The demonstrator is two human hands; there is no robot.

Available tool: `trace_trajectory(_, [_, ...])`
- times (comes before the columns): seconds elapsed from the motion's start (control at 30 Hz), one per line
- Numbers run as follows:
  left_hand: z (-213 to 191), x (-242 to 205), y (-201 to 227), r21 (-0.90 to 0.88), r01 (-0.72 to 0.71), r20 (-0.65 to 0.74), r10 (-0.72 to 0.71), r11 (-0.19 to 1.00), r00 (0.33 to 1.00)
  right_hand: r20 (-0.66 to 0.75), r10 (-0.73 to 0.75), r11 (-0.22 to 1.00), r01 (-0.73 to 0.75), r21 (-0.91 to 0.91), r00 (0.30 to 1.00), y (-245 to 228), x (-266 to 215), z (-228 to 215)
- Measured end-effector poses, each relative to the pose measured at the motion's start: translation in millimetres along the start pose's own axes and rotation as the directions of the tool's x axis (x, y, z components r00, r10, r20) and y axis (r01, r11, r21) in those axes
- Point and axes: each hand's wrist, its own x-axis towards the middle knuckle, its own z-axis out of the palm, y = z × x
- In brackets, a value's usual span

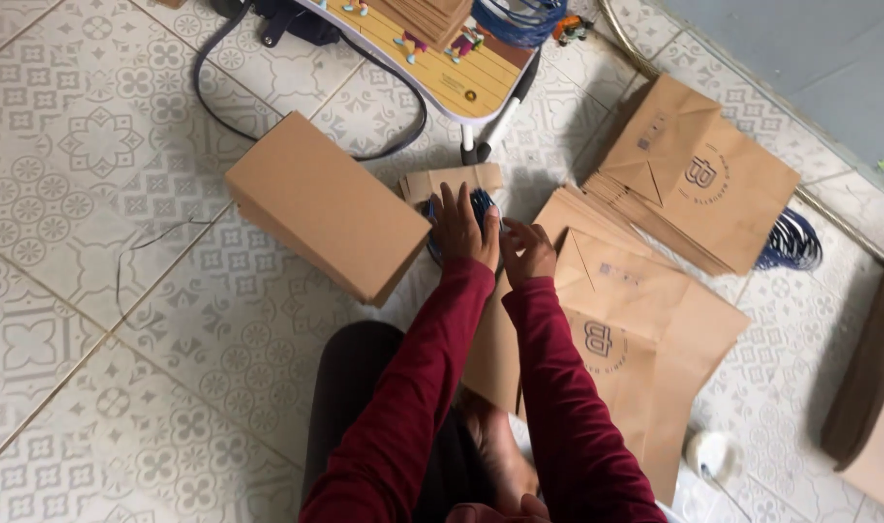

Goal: Attaching cord handles to paper bags using glue and cardboard reinforcement strips.

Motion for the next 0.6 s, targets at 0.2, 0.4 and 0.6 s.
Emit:
trace_trajectory(0.2, [13.5,35.0,-7.5,0.139,0.002,-0.147,0.019,0.99,0.989,-0.053,-0.062,0.998,0.063,0.018,0.997,1.5,49.3,48.6])
trace_trajectory(0.4, [17.6,47.1,-17.7,0.174,0.085,-0.134,-0.062,0.981,0.989,-0.051,-0.052,0.999,0.051,-0.013,0.997,-10.9,61.6,61.3])
trace_trajectory(0.6, [43.4,44.4,-43.0,0.125,0.123,-0.169,-0.101,0.984,0.98,-0.069,-0.018,0.999,0.015,-0.04,0.997,-7.2,60.8,68.8])
